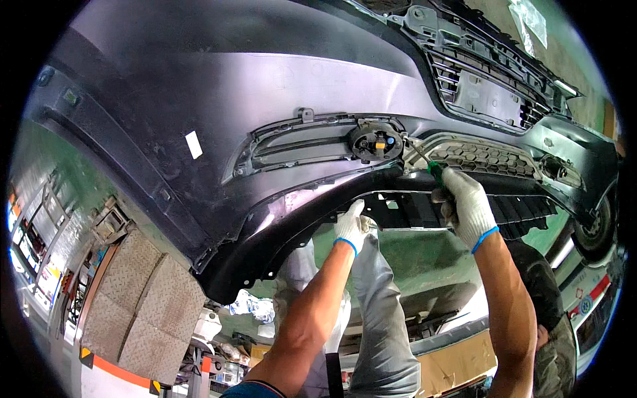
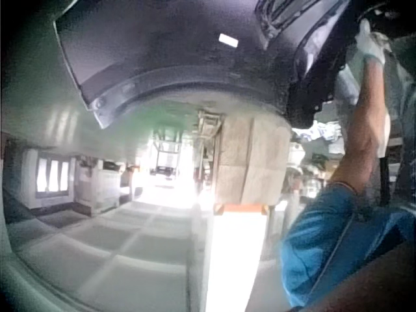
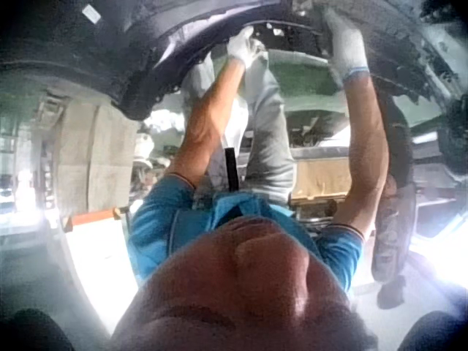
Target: The person disassembles a small mechanical component using a screwdriver, then installs it into a detached car bumper. They secure the component and the bumper assembly using screws and a screwdriver.
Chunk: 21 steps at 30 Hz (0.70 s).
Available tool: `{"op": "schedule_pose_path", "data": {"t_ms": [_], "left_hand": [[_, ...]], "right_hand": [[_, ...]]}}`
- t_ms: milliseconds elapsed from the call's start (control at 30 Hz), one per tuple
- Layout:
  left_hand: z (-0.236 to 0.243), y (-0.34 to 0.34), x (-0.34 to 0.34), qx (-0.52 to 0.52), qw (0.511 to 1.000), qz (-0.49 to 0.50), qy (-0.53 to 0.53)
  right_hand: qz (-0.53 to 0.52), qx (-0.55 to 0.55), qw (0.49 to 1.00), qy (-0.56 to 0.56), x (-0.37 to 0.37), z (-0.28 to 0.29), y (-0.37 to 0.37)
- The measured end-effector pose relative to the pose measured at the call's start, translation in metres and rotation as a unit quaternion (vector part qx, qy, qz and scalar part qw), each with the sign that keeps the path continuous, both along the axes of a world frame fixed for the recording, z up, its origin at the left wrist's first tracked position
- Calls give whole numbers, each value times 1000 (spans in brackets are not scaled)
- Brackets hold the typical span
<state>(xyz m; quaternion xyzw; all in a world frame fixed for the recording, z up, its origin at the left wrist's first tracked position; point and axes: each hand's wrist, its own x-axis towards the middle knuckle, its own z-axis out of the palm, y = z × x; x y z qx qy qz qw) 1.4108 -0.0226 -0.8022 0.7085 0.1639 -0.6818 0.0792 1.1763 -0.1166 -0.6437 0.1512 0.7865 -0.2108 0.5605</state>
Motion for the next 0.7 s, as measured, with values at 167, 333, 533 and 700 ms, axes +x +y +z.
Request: {"op": "schedule_pose_path", "data": {"t_ms": [167,333,533,700], "left_hand": [[-10,9,6,1,1000,-19,6],[-7,8,8,4,999,-39,7],[-4,8,4,11,1000,-19,12],[-13,18,7,1,1000,9,13]], "right_hand": [[792,-40,557,246,0,12,-2],[742,-33,643,189,-9,-8,10],[194,-12,980,50,-5,-2,-2],[871,-70,430,228,-4,-3,-4]]}}
